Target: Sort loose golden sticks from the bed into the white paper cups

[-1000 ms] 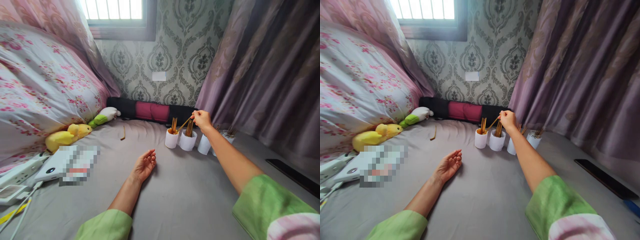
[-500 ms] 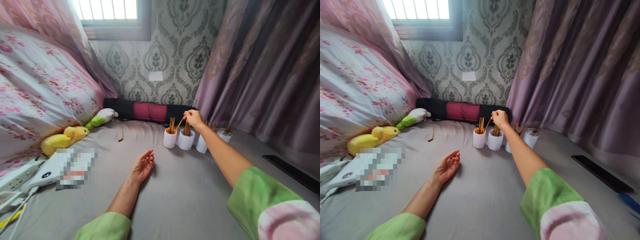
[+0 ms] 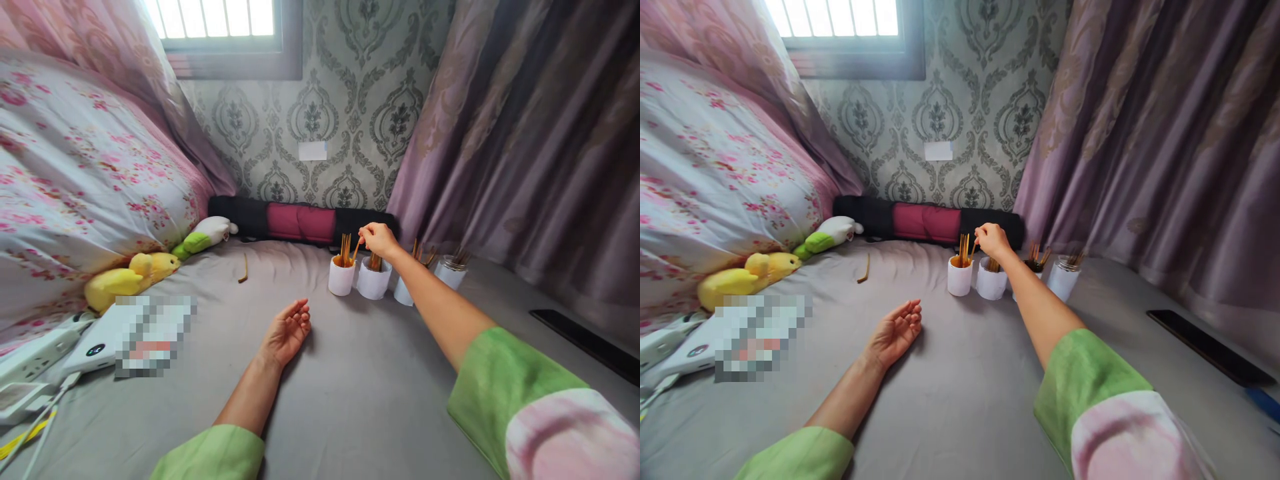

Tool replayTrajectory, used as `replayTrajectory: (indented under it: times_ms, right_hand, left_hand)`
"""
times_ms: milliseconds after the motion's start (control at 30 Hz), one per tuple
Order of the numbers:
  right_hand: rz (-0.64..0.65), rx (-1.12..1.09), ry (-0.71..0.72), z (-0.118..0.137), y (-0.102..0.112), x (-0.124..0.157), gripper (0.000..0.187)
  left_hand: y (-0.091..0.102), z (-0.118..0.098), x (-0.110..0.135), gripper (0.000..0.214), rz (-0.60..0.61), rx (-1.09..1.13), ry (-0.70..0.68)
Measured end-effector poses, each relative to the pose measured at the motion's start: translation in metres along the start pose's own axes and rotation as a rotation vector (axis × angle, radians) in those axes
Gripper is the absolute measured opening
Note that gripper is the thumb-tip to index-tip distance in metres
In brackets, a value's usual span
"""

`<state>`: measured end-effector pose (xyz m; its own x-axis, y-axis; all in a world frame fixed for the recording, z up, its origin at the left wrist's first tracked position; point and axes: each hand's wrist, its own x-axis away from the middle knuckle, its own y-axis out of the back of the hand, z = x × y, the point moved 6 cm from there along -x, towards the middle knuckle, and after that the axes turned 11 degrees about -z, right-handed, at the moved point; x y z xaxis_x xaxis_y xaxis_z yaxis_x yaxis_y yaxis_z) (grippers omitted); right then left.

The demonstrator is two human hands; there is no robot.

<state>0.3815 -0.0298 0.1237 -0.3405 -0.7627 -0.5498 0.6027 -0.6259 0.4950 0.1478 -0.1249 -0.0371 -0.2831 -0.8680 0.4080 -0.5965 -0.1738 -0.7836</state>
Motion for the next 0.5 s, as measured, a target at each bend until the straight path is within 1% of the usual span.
replayTrajectory:
  times_ms: [233,500]
  right_hand:
    - [0.065,0.068,0.006,0.0,-0.008,0.003,0.019]
    - [0.098,0.063,0.0,-0.005,-0.017,0.004,0.018]
  left_hand:
    - [0.001,0.0,-0.001,0.01,-0.004,-0.001,0.008]
    - [0.002,0.001,-0.003,0.011,-0.001,0.011,0.013]
